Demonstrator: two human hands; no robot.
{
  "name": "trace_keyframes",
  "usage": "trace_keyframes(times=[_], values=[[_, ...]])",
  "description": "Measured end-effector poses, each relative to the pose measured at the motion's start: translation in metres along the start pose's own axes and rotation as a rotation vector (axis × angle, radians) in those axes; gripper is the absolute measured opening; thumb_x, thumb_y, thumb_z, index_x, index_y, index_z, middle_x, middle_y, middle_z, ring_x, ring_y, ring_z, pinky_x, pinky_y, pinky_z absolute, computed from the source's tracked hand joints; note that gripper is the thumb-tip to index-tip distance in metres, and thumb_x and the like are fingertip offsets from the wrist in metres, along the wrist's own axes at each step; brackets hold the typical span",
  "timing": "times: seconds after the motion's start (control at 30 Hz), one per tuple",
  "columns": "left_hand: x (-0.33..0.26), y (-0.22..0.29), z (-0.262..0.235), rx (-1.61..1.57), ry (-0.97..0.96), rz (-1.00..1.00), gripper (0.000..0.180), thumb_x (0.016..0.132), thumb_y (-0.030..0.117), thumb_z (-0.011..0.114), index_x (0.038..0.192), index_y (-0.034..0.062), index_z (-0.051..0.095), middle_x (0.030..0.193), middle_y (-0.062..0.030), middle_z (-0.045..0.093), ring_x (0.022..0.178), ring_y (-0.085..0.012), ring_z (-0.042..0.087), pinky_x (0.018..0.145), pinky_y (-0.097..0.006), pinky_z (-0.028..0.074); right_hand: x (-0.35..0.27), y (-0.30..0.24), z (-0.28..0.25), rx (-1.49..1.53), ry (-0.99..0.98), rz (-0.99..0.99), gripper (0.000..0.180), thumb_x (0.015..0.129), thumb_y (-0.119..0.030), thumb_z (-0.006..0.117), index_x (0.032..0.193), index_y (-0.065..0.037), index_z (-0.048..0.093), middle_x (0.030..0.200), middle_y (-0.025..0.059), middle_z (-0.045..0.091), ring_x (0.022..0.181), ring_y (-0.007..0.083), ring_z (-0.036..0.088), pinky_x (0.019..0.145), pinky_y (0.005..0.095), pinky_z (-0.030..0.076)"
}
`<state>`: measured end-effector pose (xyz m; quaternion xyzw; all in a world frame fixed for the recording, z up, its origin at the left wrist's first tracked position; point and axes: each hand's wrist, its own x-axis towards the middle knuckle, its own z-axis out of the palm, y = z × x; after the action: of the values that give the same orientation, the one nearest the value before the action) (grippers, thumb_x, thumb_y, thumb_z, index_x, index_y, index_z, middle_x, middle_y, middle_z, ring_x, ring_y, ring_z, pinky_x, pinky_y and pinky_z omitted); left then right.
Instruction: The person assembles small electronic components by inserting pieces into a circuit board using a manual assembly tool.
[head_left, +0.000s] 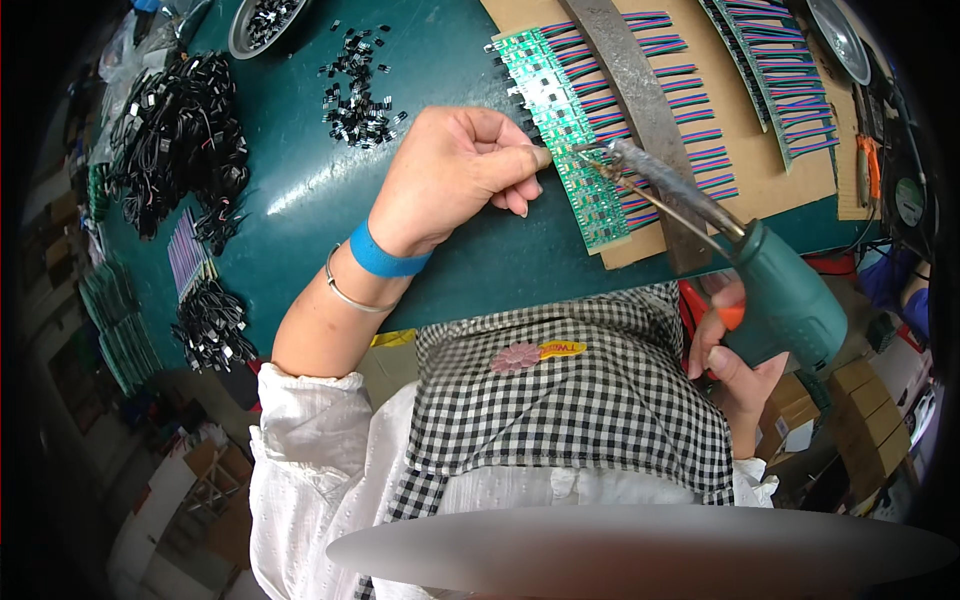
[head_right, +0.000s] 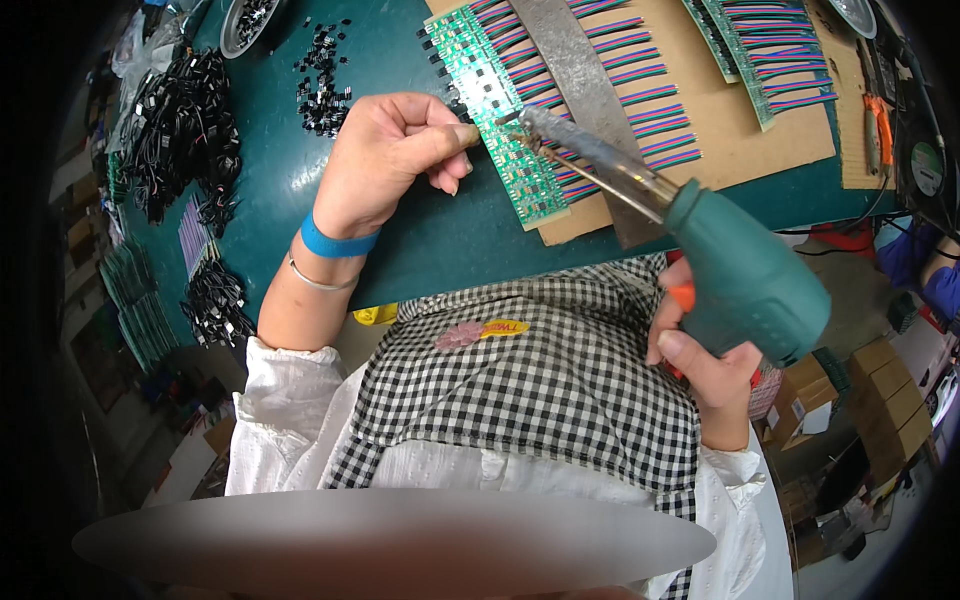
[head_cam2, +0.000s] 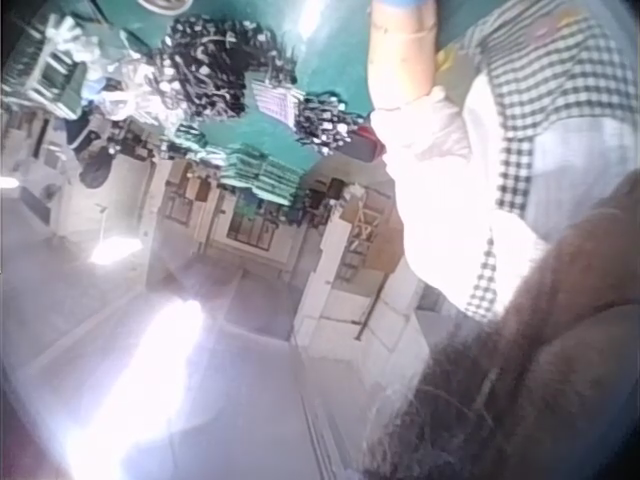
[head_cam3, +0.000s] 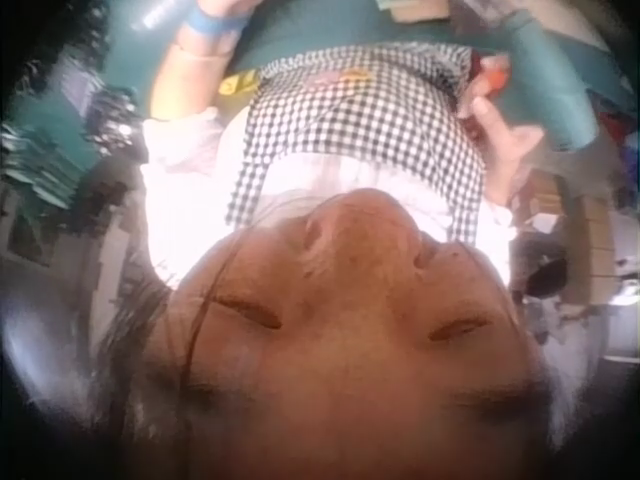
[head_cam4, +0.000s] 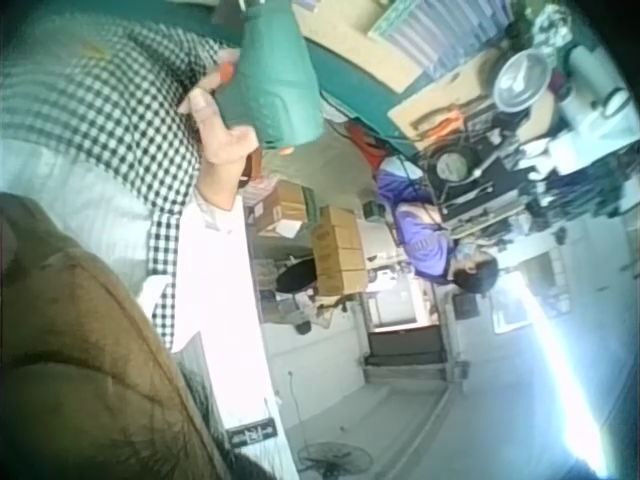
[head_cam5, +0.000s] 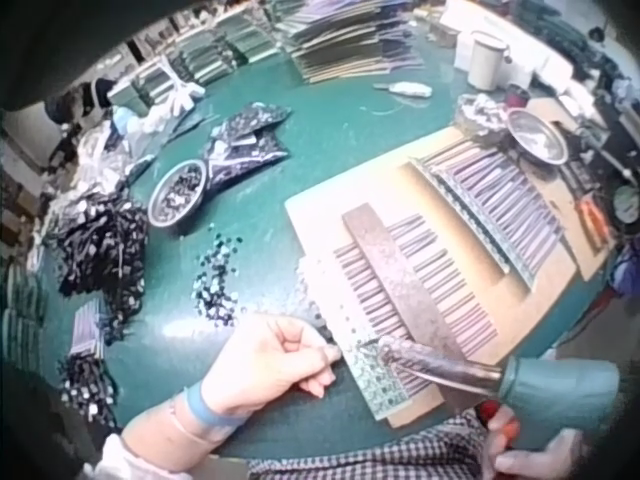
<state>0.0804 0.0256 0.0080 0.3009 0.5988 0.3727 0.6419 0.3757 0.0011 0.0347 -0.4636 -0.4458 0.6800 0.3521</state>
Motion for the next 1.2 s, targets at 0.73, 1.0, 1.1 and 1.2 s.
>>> trace_keyframes(times=[0.73, 1.0, 1.1, 1.2], values=[[-0.015, 0.018, -0.05, 0.272, 0.245, 0.283, 0.014, 0.081, 0.012, 0.068, 0.084, -0.0021, 0.066, 0.073, -0.0077, 0.066, 0.058, -0.0114, 0.061, 0.054, -0.022, 0.049, 0.013, -0.005, -0.018, 0.137, -0.209, -0.235, 0.059, 0.073, -0.003, 0.058, 0.123, 0.013, 0.031, 0.058, 0.0086, 0.045, 0.044, 0.0158, 0.047, 0.041, 0.0243, 0.044], [-0.008, 0.001, -0.081, 1.099, 0.634, 0.443, 0.019, 0.066, 0.021, 0.077, 0.072, 0.0061, 0.068, 0.074, -0.008, 0.061, 0.073, -0.0247, 0.055, 0.066, -0.036, 0.045, 0.012, -0.005, -0.014, 0.127, -0.167, -0.225, 0.059, 0.071, -0.005, 0.058, 0.121, 0.013, 0.032, 0.058, 0.0093, 0.045, 0.044, 0.0161, 0.046, 0.04, 0.024, 0.042], [-0.006, -0.001, -0.081, 0.98, 0.611, 0.411, 0.017, 0.066, 0.018, 0.077, 0.072, 0.0059, 0.068, 0.073, -0.0082, 0.06, 0.072, -0.0237, 0.055, 0.066, -0.035, 0.045, 0.012, -0.003, -0.015, 0.132, -0.167, -0.23, 0.06, 0.071, -0.006, 0.059, 0.121, 0.013, 0.032, 0.057, 0.0091, 0.045, 0.043, 0.0161, 0.045, 0.04, 0.0238, 0.042], [-0.005, 0.0, -0.08, 0.972, 0.6, 0.391, 0.014, 0.067, 0.016, 0.075, 0.072, 0.0055, 0.067, 0.074, -0.0082, 0.06, 0.072, -0.0231, 0.055, 0.065, -0.035, 0.045, 0.009, -0.001, -0.015, 0.186, -0.165, -0.223, 0.059, 0.07, -0.002, 0.059, 0.12, 0.014, 0.034, 0.06, 0.0096, 0.046, 0.043, 0.0152, 0.047, 0.041, 0.0234, 0.041]])
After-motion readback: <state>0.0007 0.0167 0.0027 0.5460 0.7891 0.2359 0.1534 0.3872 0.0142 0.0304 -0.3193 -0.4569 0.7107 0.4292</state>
